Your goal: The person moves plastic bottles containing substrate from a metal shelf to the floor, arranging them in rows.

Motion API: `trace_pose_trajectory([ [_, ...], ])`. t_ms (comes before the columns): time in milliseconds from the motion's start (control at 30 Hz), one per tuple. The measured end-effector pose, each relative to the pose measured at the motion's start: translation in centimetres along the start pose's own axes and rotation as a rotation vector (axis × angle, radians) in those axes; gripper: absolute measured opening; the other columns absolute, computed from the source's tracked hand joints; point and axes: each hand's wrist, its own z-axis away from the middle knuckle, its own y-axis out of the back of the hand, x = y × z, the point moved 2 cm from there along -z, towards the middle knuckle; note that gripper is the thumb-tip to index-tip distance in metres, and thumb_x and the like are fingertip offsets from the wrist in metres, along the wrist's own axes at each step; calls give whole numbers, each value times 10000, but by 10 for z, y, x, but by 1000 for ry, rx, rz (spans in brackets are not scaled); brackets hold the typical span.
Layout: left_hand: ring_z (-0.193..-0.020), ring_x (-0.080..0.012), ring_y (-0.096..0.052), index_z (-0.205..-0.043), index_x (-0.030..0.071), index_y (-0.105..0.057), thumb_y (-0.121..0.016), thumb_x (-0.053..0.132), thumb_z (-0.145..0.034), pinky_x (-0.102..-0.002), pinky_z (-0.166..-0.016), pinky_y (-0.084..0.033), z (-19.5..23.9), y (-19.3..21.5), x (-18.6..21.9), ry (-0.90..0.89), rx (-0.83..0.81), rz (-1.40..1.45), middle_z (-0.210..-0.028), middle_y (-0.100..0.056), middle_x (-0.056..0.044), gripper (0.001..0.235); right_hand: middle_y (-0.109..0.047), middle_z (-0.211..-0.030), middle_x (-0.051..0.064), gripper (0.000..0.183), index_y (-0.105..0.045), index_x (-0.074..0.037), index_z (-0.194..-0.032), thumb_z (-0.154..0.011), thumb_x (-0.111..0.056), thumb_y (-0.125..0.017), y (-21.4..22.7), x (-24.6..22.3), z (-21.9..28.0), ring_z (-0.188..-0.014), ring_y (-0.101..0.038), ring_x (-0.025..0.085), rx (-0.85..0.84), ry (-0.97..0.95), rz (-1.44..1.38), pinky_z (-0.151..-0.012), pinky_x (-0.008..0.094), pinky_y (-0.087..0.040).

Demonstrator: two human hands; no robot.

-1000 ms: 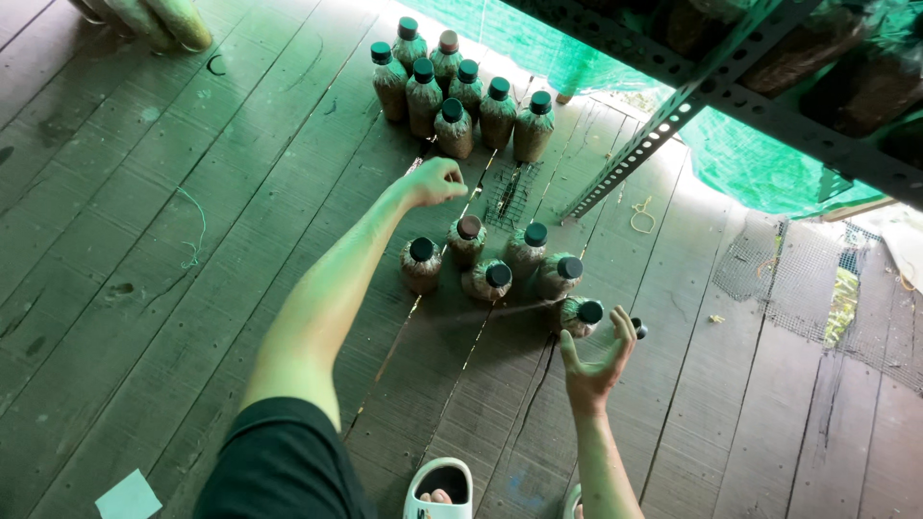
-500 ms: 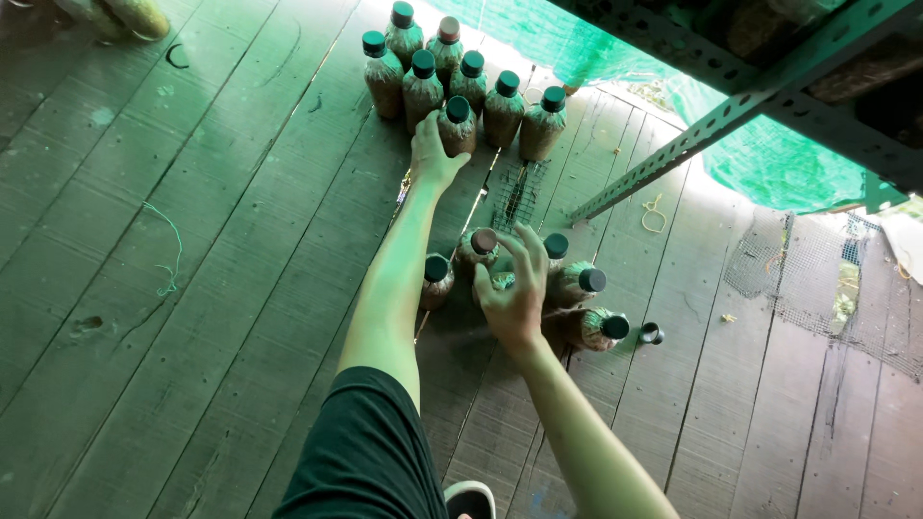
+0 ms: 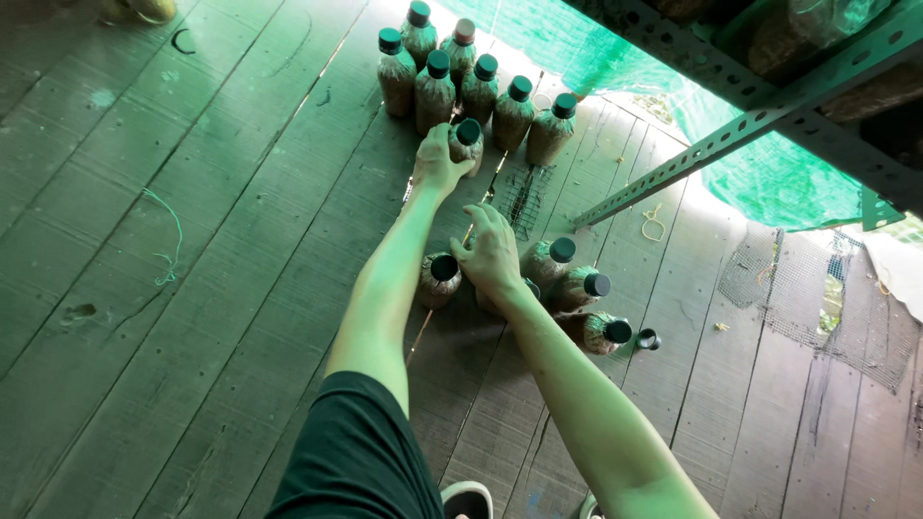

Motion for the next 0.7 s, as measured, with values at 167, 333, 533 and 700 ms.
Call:
trace_pose_trajectory([
  [167, -1251, -390, -668, -1345, 114, -577, -1015, 303, -742, -495, -1070, -597, 41, 38, -5, 61, -46, 48, -1283, -631, -121, 768, -647, -1382, 82, 603, -685, -206, -1355, -798, -374, -845, -6, 18, 13, -1383, -569, 344, -34, -26, 85, -1171, 606, -420],
  [333, -1282, -434, -656, -1363, 83, -603, -1019, 252, -742, -514, -1054, -618, 87, 81, 12, 80, -100, 106, -1314, -654, -173, 766, -644, -1429, 155, 561, -729, -165, -1325, -807, -348, -846, 13, 3, 26, -1420, -530, 449, -53, 12, 55, -1162, 632, -433],
  [533, -1282, -381, -646, -1319, 148, -641, -1026, 224, -688, -472, -1092, -577, 128, 84, -1, 71, -236, 80, -1257, -664, -138, 742, -520, -1585, 216, 607, -700, -154, -1389, -823, -317, -844, 34, -17, 42, -1527, -379, 518, -112, 15, 88, -1174, 717, -389],
  [700, -1273, -394, -659, -1381, 139, -616, -975, 213, -721, -517, -1071, -583, 132, 92, 15, 16, -243, 78, -1254, -681, -177, 755, -547, -1544, 270, 600, -719, -123, -1361, -799, -270, -870, 36, -20, 44, -1482, -402, 584, -81, 77, 96, -1141, 761, -398],
])
